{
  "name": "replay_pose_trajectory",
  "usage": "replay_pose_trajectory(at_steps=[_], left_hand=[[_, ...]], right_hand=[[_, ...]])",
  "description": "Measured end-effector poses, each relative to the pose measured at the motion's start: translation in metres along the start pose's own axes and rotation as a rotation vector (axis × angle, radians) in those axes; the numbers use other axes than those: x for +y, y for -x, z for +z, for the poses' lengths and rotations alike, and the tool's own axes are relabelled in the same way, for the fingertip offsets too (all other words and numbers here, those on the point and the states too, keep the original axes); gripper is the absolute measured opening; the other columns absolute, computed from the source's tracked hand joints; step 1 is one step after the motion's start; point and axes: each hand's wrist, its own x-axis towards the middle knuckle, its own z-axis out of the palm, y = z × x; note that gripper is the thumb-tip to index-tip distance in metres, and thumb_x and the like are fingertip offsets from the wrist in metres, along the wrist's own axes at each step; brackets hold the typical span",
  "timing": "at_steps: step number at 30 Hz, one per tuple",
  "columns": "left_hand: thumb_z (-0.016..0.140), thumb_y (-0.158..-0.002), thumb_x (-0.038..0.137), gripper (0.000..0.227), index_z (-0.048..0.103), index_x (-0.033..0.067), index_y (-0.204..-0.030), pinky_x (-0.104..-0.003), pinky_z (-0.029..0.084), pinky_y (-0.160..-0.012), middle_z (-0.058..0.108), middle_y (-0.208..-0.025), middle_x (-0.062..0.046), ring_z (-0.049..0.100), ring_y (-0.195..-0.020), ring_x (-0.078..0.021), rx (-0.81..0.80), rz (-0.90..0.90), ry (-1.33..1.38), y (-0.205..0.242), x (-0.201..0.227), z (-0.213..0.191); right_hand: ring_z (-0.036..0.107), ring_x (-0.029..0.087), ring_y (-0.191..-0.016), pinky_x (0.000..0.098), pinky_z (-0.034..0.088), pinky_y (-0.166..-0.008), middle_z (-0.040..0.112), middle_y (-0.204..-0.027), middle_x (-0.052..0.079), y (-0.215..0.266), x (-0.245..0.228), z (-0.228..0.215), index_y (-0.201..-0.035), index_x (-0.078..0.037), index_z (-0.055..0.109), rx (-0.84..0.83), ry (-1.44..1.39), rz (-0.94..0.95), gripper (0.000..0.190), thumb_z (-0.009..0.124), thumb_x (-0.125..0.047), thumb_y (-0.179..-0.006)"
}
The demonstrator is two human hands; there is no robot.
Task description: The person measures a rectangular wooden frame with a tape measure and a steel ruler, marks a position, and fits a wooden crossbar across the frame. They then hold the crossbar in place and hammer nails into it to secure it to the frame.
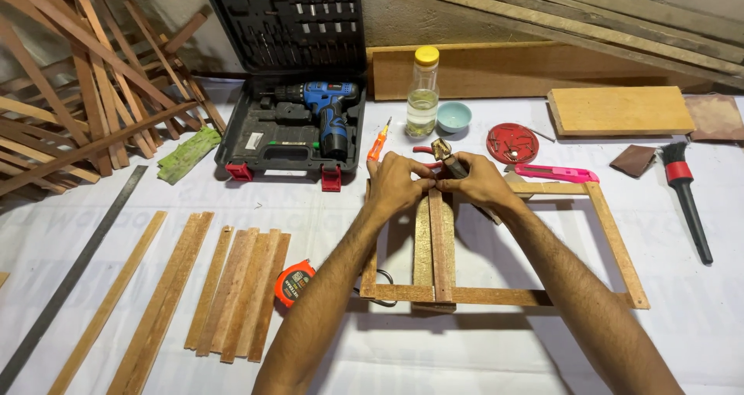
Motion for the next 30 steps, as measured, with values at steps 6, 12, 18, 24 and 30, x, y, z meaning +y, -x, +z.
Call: replay_pose_trajectory(at_steps=[6,12,18,24,30], left_hand=[[0.083,-0.08,0.035,0.017,0.085,0.0278,-0.095,-0.049,0.028,-0.093,0.075,-0.098,-0.003,0.056,-0.111,-0.0227,0.1,0.089,-0.114,0.003,-0.001,0.013],[0.082,-0.079,0.035,0.017,0.086,0.0264,-0.092,-0.052,0.027,-0.098,0.077,-0.097,-0.002,0.057,-0.112,-0.024,0.116,0.037,-0.097,0.008,0.006,0.011],[0.081,-0.079,0.036,0.017,0.086,0.0266,-0.092,-0.052,0.029,-0.097,0.077,-0.097,-0.001,0.057,-0.112,-0.0236,0.07,-0.008,-0.09,0.003,0.005,0.011],[0.081,-0.081,0.037,0.019,0.085,0.0254,-0.096,-0.051,0.031,-0.096,0.077,-0.093,-0.002,0.058,-0.111,-0.0224,0.067,0.023,-0.156,0.006,0.012,0.006],[0.069,-0.086,0.008,0.01,0.079,0.0082,-0.084,-0.042,0.044,-0.087,0.076,-0.089,-0.006,0.064,-0.1,-0.0239,0.273,0.464,-0.415,0.01,0.002,0.029]], right_hand=[[0.072,0.016,-0.084,0.0331,0.057,-0.08,0.079,-0.095,0.009,-0.007,0.02,0.001,-0.107,-0.003,0.075,0.008,0.012,-0.018,0.04,0.086,-0.021,-0.074],[0.067,0.027,-0.066,0.0478,0.053,-0.065,0.071,-0.072,0.016,0.02,-0.037,-0.025,-0.099,-0.001,0.076,0.142,0.487,0.048,0.04,0.074,-0.04,-0.094],[0.069,0.021,-0.054,0.0397,0.055,-0.053,0.067,-0.063,0.01,0.046,-0.048,-0.028,-0.099,0.006,0.07,0.117,0.306,-0.015,0.048,0.064,-0.042,-0.099],[0.065,0.026,-0.05,0.0465,0.052,-0.047,0.067,-0.063,0.014,0.071,-0.088,-0.02,-0.127,-0.003,0.062,0.093,0.203,0.156,0.047,0.063,-0.037,-0.095],[0.072,0.024,-0.062,0.0409,0.058,-0.061,0.075,-0.075,0.015,0.09,-0.042,-0.036,-0.102,-0.001,0.077,0.214,0.437,-0.1,0.04,0.075,-0.036,-0.082]])
